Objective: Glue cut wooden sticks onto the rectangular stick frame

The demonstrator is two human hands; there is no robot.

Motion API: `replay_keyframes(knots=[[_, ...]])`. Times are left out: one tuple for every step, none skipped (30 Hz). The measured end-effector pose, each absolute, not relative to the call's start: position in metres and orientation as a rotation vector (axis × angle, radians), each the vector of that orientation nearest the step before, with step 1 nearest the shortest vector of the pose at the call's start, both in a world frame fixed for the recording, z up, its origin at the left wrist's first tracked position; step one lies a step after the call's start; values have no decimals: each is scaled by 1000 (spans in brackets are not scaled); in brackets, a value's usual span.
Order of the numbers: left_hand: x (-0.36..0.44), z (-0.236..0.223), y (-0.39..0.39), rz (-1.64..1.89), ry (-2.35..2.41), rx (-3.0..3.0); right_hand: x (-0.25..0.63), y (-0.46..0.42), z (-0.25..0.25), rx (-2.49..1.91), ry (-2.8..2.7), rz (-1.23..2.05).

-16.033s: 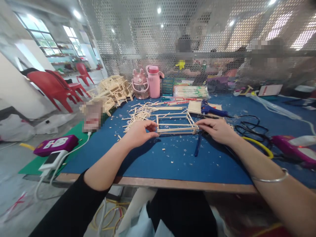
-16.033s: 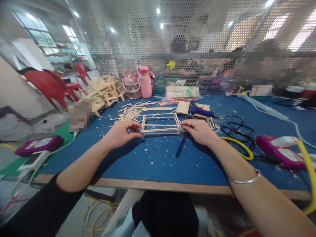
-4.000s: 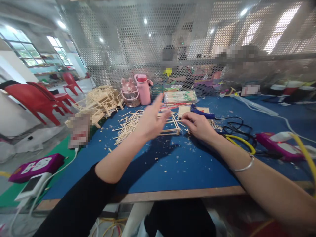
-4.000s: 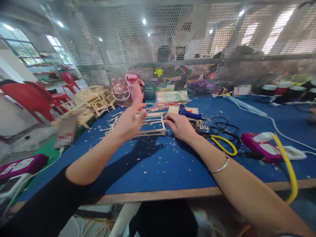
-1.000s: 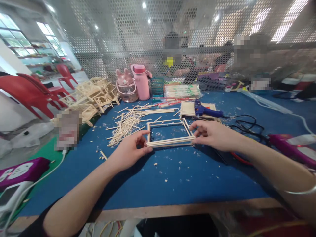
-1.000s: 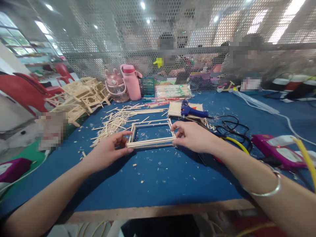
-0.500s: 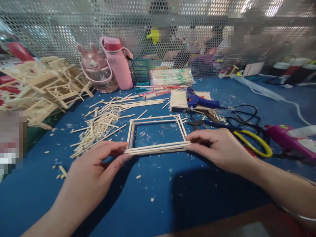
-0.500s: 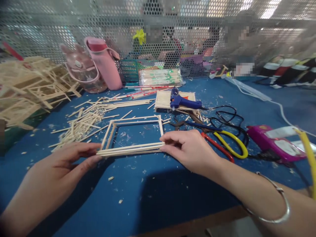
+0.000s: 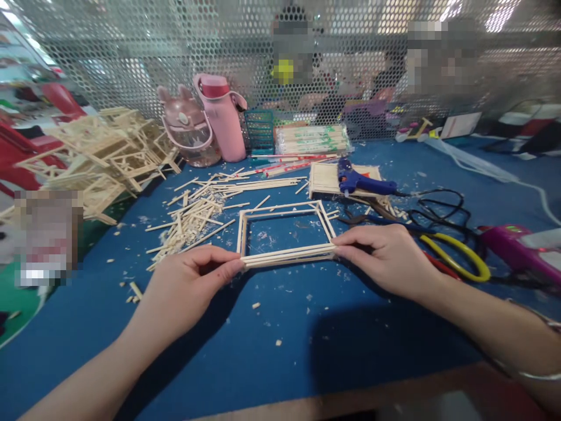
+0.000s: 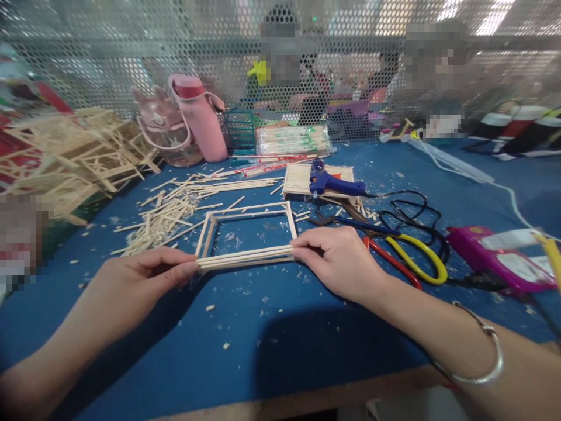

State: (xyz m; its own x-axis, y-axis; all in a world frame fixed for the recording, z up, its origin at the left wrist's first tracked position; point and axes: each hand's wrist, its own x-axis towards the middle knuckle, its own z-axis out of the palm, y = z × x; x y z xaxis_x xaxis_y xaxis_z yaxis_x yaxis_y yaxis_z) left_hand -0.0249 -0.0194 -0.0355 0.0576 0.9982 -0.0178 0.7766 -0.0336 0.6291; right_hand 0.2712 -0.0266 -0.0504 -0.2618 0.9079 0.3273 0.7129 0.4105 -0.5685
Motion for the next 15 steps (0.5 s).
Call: replay_keyframes(knots=[[-25, -35, -20, 615, 1757, 1853, 271, -27, -50, -1373, -2052, 415], [-24, -35, -20, 625, 1743, 1848, 271, -27, -50, -1371, -2051, 431], [-24, -36, -20, 638, 1727, 1845, 271, -27, -51, -1368, -2044, 460], [-23, -36, -20, 653, 1712, 1844, 272, -27, -52, -1365, -2025, 507], [-23, -37, -20, 672, 1694, 1847, 272, -27, -53, -1359, -1995, 571], [-23, -38, -21, 693, 1674, 1854, 272, -28, -53, -1346, -1957, 641], [-23, -39, -21, 718, 1654, 1865, 273, -29, -54, -1328, -1913, 705], [-24, -39, -22, 743, 1634, 1876, 274, -30, -54, -1308, -1868, 750], [-24, -40, -23, 771, 1613, 1882, 276, -30, -52, -1289, -1831, 768], [-25, -40, -24, 806, 1599, 1881, 278, -30, -50, -1276, -1796, 747], [-25, -39, -26, 855, 1596, 1878, 282, -29, -47, -1277, -1760, 687], [-25, -37, -27, 908, 1604, 1885, 286, -26, -43, -1296, -1723, 594], [-24, -35, -27, 955, 1614, 1917, 291, -22, -38, -1332, -1695, 474], [-21, -31, -27, 987, 1613, 1984, 296, -16, -34, -1378, -1690, 334], [-16, -27, -26, 986, 1588, 2091, 302, -8, -30, -1436, -1711, 192]])
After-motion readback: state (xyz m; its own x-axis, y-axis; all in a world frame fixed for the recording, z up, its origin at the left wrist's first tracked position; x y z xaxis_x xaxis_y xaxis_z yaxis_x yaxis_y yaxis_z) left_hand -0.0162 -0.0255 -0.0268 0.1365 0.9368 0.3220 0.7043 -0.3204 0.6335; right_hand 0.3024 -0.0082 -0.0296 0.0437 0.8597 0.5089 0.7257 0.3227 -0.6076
